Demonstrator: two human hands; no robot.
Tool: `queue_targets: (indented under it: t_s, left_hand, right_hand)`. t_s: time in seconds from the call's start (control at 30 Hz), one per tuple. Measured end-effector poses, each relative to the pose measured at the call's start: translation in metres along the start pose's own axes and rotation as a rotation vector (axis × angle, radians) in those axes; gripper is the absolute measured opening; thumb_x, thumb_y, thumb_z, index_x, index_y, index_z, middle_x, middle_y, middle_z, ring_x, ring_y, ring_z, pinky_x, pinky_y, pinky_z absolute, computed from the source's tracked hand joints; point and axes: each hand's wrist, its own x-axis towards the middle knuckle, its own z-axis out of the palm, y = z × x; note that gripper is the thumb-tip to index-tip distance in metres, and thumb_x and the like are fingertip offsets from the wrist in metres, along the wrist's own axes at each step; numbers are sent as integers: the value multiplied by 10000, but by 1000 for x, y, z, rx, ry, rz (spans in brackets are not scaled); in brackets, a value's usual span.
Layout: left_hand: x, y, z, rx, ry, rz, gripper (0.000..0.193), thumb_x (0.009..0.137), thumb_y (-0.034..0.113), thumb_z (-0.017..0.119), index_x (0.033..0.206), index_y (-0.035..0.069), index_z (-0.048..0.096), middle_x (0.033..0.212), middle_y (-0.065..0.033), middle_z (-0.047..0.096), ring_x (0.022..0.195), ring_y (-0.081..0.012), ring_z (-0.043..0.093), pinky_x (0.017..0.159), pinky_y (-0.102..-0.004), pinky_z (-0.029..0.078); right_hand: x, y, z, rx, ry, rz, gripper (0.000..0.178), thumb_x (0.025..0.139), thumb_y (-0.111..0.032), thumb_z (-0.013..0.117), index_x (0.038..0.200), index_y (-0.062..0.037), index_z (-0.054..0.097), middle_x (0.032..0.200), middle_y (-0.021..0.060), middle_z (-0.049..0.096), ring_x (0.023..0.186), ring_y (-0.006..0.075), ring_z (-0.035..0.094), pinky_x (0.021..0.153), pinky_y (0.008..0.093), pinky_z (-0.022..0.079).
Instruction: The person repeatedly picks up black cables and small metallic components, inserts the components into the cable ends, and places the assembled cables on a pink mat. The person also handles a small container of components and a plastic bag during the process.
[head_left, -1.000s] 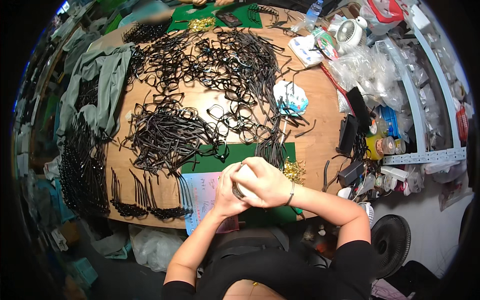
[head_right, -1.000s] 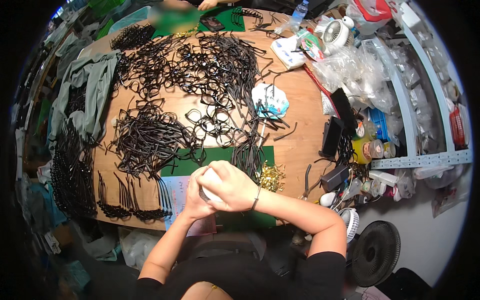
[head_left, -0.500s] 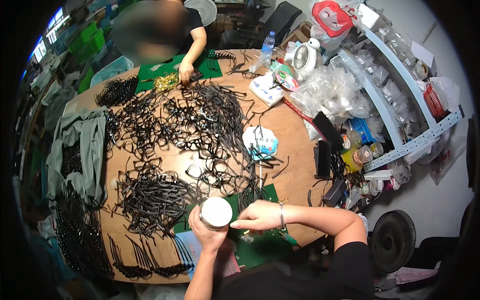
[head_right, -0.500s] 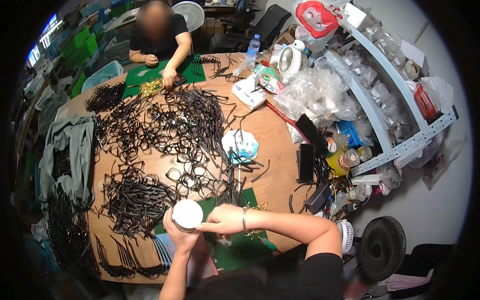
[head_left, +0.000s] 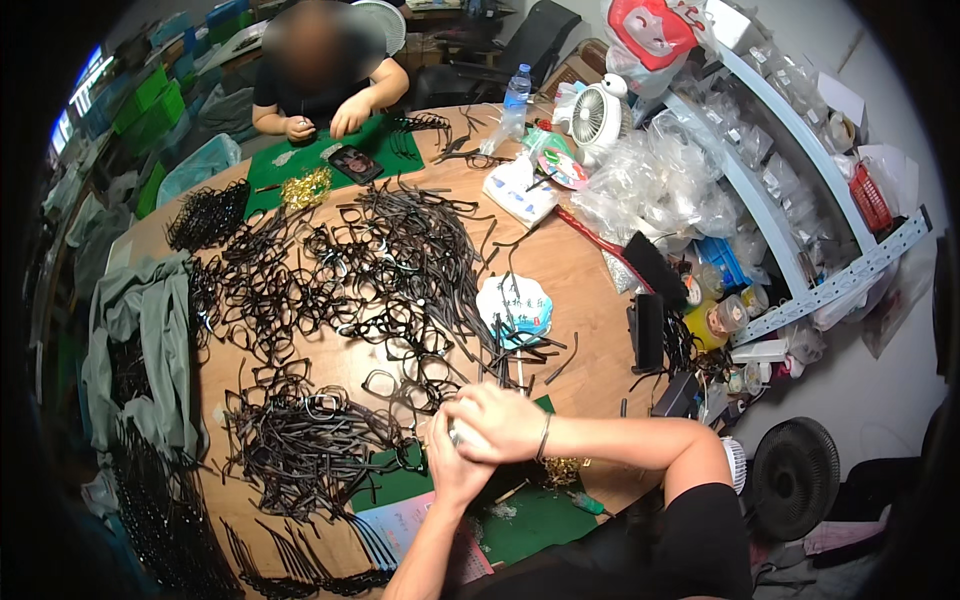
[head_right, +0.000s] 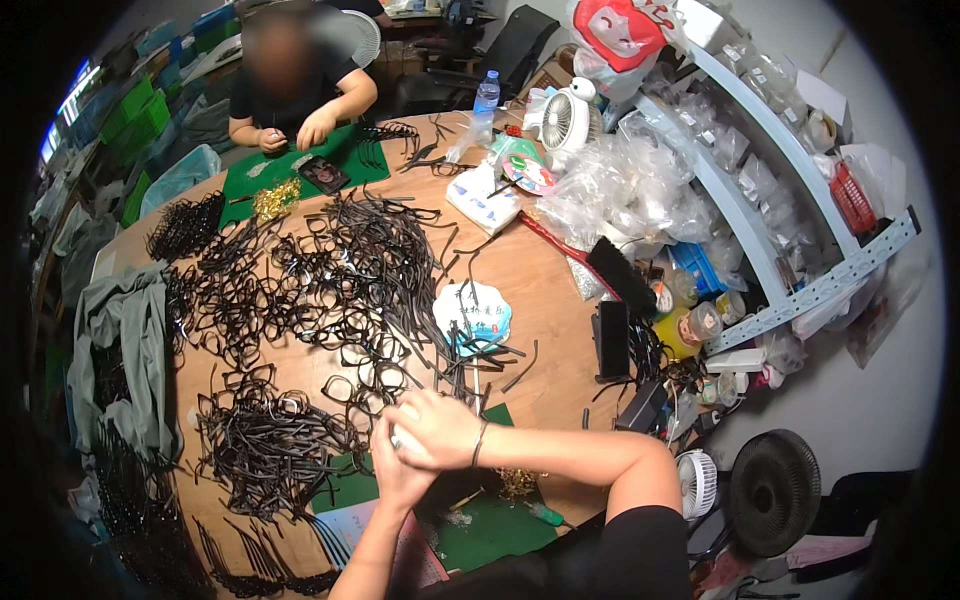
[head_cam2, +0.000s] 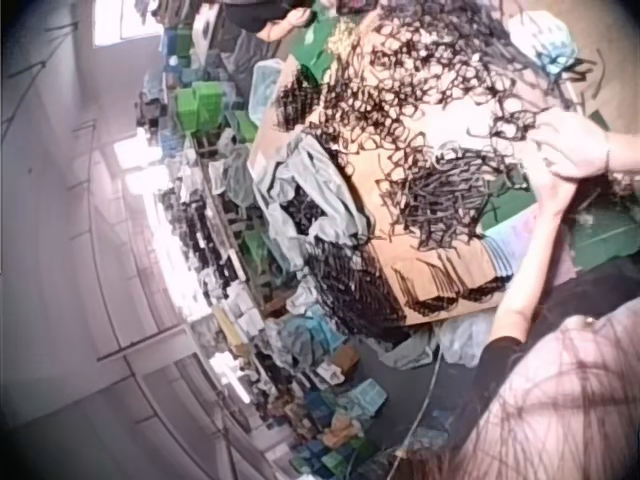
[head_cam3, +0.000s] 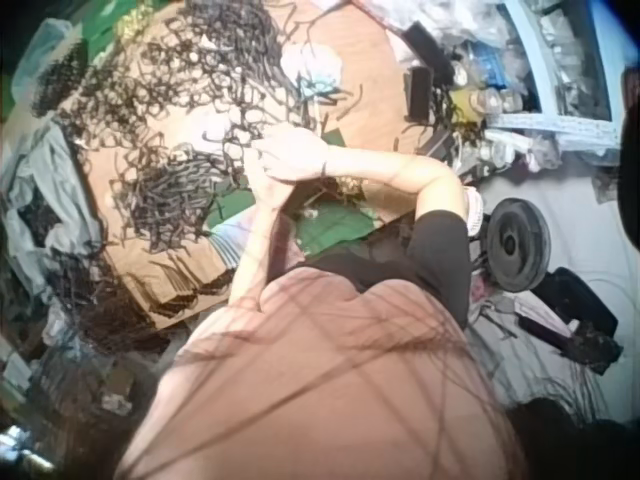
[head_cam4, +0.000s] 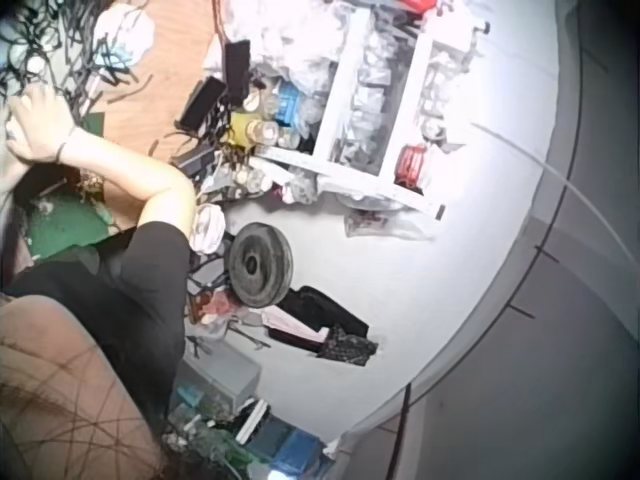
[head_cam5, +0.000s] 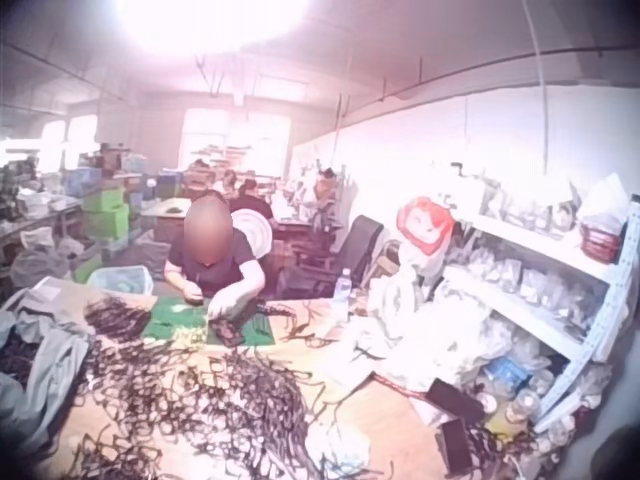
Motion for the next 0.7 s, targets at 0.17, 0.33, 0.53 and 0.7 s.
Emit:
queue_targets:
  t_s: [0.17, 0.33, 0.53, 0.7]
  left_hand:
    - [31, 17, -21, 110, -39, -25, 919, 632, 223, 800, 1355, -28, 290, 1367, -239, 330, 1265, -381, 317, 1054, -435, 252]
    - [-55, -37, -50, 2, -147, -190, 673, 661, 138, 764, 1231, -38, 454, 1227, -232, 489, 1123, -366, 492, 933, -400, 413]
    - [-134, -22, -84, 380, -274, -189, 612, 739, 354, 694, 1200, -5, 514, 1192, -171, 533, 1102, -352, 515, 867, -391, 453]
    - [-205, -36, -57, 281, -374, -338, 603, 680, 199, 734, 1187, -27, 496, 1276, -268, 433, 1174, -497, 389, 983, -539, 330]
  right_hand:
    - [29, 132, -47, -108, 27, 472, 538, 778, -424, 571, 1138, -26, 529, 1048, 225, 552, 931, 373, 553, 842, 447, 453]
    - [43, 294, -101, -484, 262, 914, 545, 774, -450, 581, 1161, -70, 516, 1071, 234, 536, 1011, 409, 541, 862, 449, 460]
    - [47, 389, -61, -393, 444, 1182, 616, 762, -479, 605, 1263, -142, 484, 1248, 192, 465, 1124, 424, 450, 928, 459, 412]
    - [26, 409, -72, -164, 727, 969, 796, 744, -597, 583, 1248, 8, 466, 1125, 312, 542, 1071, 450, 504, 948, 468, 369]
